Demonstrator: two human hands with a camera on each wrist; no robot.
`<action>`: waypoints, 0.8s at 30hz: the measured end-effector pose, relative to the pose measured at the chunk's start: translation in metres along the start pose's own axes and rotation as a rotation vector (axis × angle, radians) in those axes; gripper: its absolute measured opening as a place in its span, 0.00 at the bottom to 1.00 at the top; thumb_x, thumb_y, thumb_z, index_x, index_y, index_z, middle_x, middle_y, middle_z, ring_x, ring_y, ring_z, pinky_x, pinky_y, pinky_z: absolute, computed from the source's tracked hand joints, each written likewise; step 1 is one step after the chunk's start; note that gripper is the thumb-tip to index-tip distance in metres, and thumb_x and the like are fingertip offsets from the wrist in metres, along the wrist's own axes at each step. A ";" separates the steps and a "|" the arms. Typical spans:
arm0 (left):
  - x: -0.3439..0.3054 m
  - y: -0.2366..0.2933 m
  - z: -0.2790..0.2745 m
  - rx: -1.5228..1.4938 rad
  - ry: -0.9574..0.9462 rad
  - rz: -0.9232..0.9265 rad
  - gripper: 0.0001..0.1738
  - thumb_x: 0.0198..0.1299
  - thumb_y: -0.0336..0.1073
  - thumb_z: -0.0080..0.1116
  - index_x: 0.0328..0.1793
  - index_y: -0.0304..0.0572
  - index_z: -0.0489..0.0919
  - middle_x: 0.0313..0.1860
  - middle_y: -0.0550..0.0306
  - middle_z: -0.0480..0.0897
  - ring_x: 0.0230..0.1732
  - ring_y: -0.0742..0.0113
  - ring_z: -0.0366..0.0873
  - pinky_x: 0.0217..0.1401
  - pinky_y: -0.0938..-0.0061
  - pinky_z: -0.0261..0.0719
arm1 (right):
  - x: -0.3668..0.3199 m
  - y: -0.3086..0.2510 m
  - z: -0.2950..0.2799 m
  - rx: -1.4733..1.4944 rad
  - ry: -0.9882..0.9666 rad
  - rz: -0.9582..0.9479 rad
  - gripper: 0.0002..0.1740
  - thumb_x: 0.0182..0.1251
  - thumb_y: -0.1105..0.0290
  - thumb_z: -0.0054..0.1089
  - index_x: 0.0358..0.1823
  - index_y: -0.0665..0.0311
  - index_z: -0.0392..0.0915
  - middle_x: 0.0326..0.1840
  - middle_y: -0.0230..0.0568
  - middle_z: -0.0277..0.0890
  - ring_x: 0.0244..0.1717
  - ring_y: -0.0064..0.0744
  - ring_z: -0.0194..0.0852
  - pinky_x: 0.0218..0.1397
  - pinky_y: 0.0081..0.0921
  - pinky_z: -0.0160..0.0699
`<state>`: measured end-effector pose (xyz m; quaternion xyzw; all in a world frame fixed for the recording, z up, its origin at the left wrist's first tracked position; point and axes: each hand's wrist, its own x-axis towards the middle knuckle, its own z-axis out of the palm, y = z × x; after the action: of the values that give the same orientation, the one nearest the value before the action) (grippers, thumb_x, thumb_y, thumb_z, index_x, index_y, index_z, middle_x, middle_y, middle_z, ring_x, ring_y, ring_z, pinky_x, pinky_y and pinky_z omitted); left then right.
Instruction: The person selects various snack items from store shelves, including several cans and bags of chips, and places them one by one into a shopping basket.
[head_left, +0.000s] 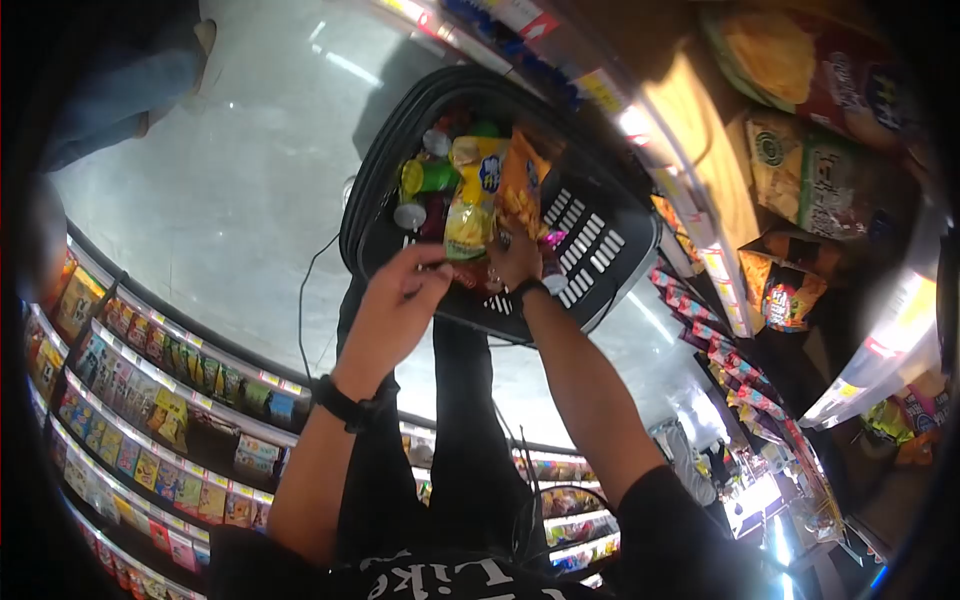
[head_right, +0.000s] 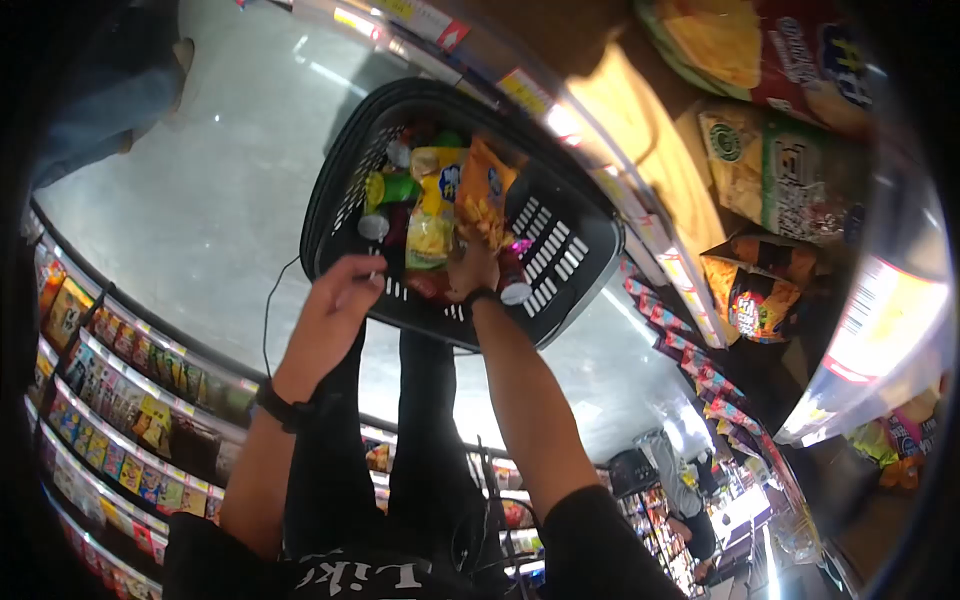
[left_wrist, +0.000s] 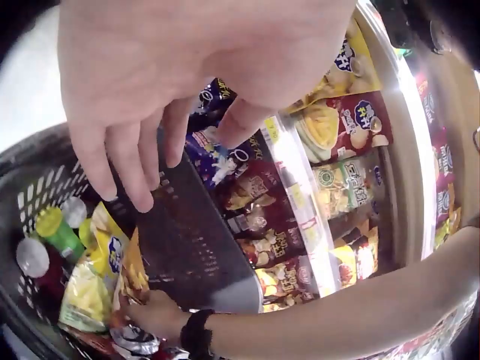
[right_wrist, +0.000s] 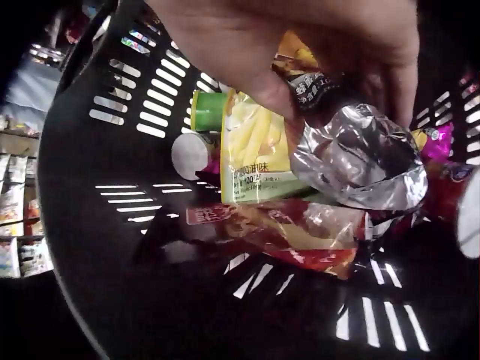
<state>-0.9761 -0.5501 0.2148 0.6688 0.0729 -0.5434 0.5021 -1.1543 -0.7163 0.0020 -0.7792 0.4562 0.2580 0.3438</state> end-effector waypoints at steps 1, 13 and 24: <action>-0.001 -0.004 0.006 -0.039 -0.010 0.039 0.14 0.73 0.31 0.57 0.61 0.34 0.79 0.51 0.56 0.85 0.54 0.70 0.83 0.60 0.76 0.76 | -0.011 -0.012 -0.020 0.019 -0.039 0.011 0.30 0.69 0.56 0.65 0.68 0.64 0.73 0.63 0.65 0.78 0.59 0.58 0.82 0.58 0.44 0.82; 0.020 -0.057 0.084 -0.288 0.006 -0.025 0.48 0.62 0.51 0.74 0.79 0.31 0.62 0.53 0.46 0.82 0.48 0.68 0.83 0.46 0.78 0.82 | -0.168 -0.057 -0.152 0.312 -0.093 -0.196 0.35 0.69 0.62 0.66 0.75 0.68 0.69 0.49 0.59 0.86 0.47 0.53 0.89 0.50 0.37 0.84; -0.013 -0.037 0.034 -0.308 -0.060 0.223 0.26 0.66 0.29 0.66 0.69 0.36 0.73 0.59 0.56 0.83 0.59 0.69 0.80 0.62 0.73 0.79 | -0.205 -0.091 -0.155 0.247 0.025 -0.589 0.39 0.59 0.63 0.78 0.70 0.71 0.72 0.63 0.55 0.79 0.61 0.50 0.79 0.66 0.40 0.76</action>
<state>-1.0276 -0.5517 0.2066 0.5714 0.0657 -0.4864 0.6577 -1.1519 -0.6946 0.2740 -0.8333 0.2431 0.0803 0.4899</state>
